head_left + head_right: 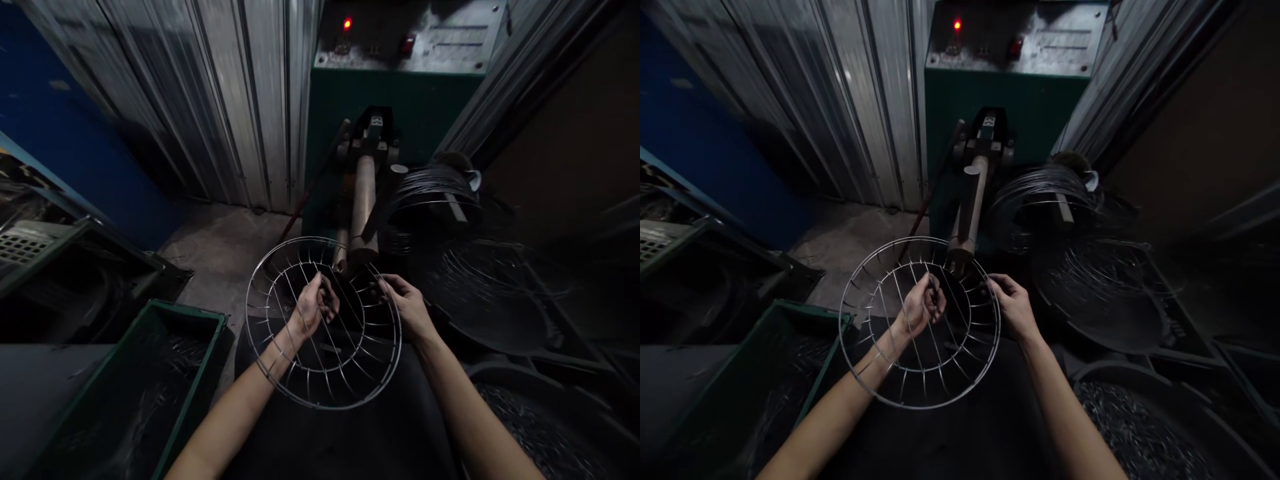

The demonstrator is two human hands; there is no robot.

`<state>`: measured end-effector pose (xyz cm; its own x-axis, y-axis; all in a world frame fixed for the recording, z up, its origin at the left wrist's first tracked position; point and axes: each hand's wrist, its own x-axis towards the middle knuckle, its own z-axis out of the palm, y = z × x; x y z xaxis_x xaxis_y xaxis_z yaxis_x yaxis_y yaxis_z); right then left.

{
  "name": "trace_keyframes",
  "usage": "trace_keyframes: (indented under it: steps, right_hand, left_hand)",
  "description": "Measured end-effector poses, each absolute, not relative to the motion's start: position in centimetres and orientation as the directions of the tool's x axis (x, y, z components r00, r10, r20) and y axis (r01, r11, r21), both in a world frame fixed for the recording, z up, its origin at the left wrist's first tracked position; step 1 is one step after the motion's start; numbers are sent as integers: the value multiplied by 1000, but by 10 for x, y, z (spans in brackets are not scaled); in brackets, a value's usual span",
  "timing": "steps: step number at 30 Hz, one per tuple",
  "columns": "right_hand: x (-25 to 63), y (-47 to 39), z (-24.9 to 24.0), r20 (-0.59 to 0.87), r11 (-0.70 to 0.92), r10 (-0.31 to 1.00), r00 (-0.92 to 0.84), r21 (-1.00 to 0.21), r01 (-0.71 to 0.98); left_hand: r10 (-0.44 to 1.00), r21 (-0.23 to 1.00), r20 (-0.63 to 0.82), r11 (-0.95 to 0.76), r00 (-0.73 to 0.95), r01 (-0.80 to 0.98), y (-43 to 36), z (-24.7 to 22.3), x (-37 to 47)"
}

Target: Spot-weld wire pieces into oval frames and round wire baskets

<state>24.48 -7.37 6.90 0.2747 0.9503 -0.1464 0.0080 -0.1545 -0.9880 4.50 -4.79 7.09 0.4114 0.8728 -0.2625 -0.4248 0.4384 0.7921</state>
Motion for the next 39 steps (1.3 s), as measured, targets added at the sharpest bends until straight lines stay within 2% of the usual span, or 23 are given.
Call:
trace_keyframes:
  steps: [13, 21, 30, 39]
  right_hand:
    - [247, -74, 71, -155, -173, 935, 320, -985, 27]
    - [247, -78, 68, -153, -141, 940, 305, -988, -61]
    - [249, -78, 65, -134, -148, 946, 295, -989, 26]
    - [250, -82, 54, -130, -125, 950, 282, -992, -36]
  left_hand:
    - [832, 776, -298, 497, 468, -389, -50, 71, 53]
    - [813, 730, -346, 547, 469, -411, -50, 72, 55]
    - [805, 709, -383, 570, 453, -415, -57, 71, 62]
    - [807, 726, -342, 552, 481, -411, -58, 68, 62]
